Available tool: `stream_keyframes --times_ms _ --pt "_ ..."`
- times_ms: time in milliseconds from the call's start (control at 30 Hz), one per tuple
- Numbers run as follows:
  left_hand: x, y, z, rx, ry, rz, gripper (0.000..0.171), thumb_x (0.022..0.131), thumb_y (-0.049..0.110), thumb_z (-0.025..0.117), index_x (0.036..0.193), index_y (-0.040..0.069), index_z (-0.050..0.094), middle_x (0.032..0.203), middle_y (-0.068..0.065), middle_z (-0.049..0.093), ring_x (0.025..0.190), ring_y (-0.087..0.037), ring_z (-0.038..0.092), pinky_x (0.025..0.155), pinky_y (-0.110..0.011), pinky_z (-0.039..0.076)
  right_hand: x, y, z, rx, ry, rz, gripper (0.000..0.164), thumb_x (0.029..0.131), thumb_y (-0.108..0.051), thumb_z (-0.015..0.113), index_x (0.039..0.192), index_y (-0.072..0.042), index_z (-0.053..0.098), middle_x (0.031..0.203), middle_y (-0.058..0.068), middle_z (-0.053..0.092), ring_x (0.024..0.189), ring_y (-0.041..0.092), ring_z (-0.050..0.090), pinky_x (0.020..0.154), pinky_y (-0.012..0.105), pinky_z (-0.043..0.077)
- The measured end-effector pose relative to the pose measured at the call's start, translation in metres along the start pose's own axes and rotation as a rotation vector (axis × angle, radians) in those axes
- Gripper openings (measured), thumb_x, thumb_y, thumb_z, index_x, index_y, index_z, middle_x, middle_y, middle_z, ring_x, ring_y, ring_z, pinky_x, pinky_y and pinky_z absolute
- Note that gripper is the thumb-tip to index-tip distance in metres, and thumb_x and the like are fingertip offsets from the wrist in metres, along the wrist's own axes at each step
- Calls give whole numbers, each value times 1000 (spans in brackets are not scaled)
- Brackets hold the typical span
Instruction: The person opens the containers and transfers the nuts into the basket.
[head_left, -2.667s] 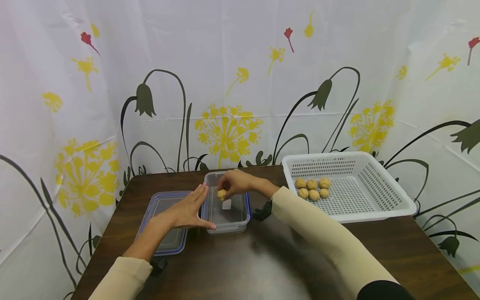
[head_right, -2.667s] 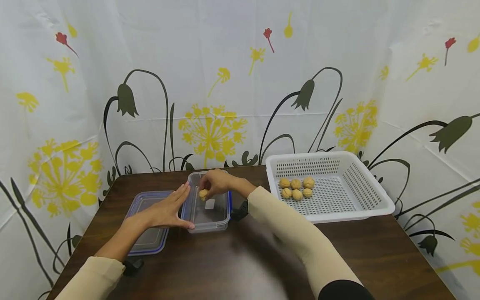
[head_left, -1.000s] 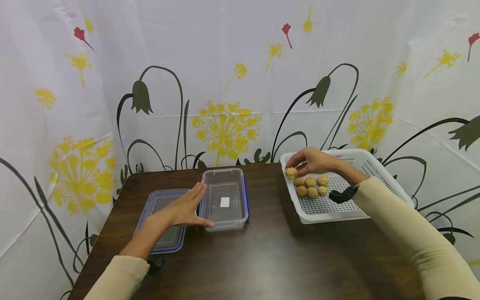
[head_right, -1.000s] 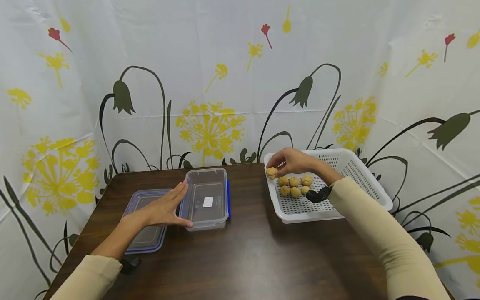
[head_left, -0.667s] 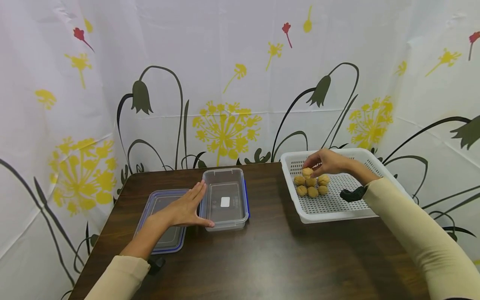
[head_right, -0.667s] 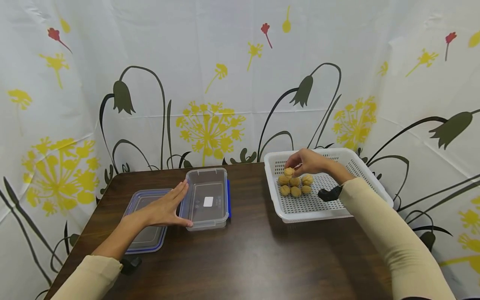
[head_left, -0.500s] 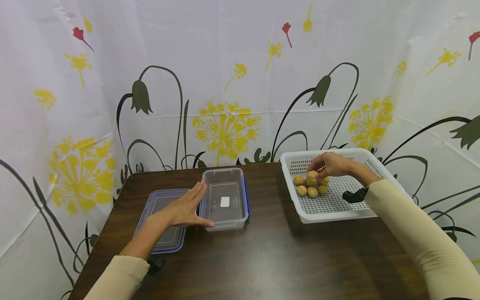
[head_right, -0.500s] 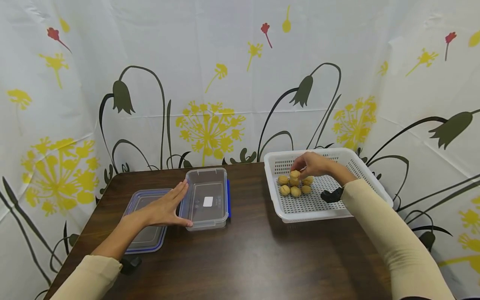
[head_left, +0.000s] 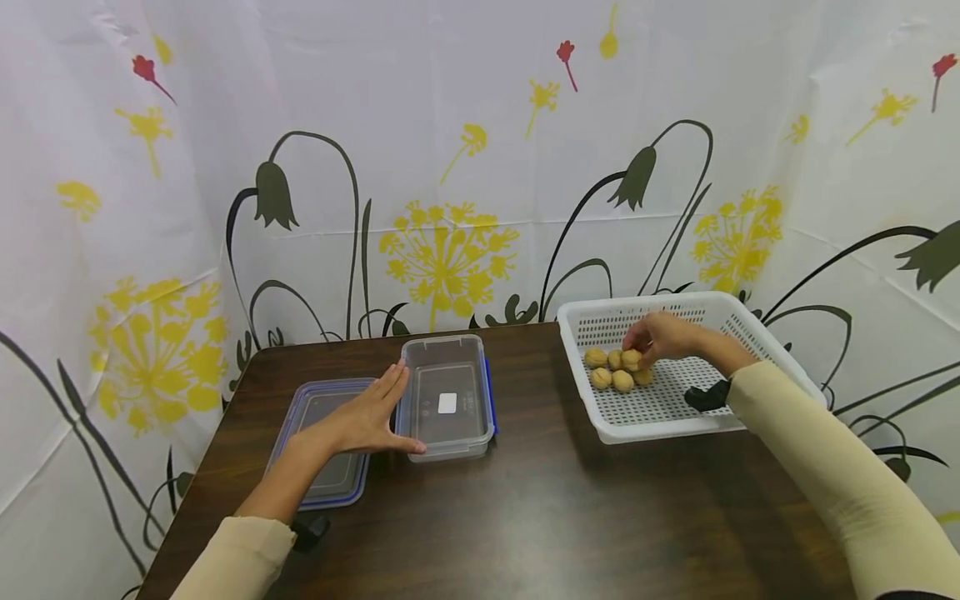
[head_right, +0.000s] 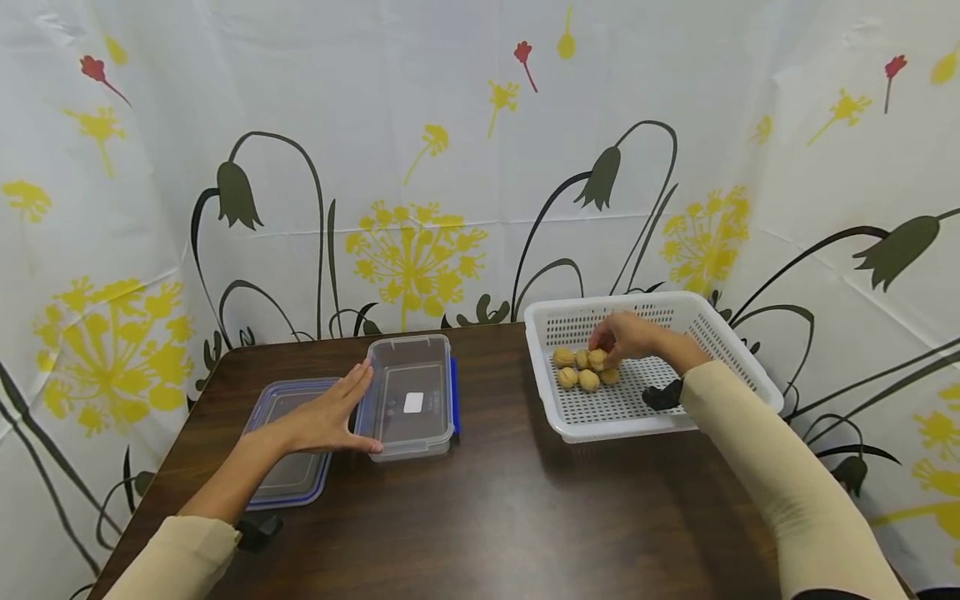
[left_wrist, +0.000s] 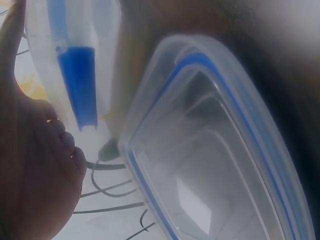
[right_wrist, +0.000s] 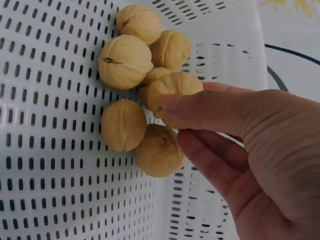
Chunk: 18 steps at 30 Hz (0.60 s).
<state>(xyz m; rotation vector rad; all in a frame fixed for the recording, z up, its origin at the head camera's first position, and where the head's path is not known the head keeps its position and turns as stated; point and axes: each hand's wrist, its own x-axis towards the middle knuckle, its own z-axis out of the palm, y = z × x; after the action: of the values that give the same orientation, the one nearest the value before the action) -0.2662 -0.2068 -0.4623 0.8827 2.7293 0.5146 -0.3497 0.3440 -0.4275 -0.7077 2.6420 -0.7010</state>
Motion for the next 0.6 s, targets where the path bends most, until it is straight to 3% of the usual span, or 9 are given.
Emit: stream_keyframes --times_ms 200,367,600 --pt "-3 -1 2 -21 8 8 135 82 64 83 164 -12 8 174 -29 -2 161 -49 4 127 -66 14 0 3 5 -48 5 -24 29 81 7 85 109 3 76 106 13 79 99 28 75 88 45 63" --pt "-5 -2 1 -13 16 15 132 84 63 81 164 -12 9 174 -30 -1 161 -49 4 127 -66 15 -2 0 3 -75 26 -38 33 84 1 85 115 7 75 113 22 77 105 35 75 92 50 62" --pt "-10 -5 -12 62 72 -11 119 93 64 72 166 -9 13 175 -29 4 161 -47 8 128 -64 14 -1 -16 -5 -142 134 -92 28 95 -4 77 120 8 74 118 24 75 107 39 75 91 50 62"
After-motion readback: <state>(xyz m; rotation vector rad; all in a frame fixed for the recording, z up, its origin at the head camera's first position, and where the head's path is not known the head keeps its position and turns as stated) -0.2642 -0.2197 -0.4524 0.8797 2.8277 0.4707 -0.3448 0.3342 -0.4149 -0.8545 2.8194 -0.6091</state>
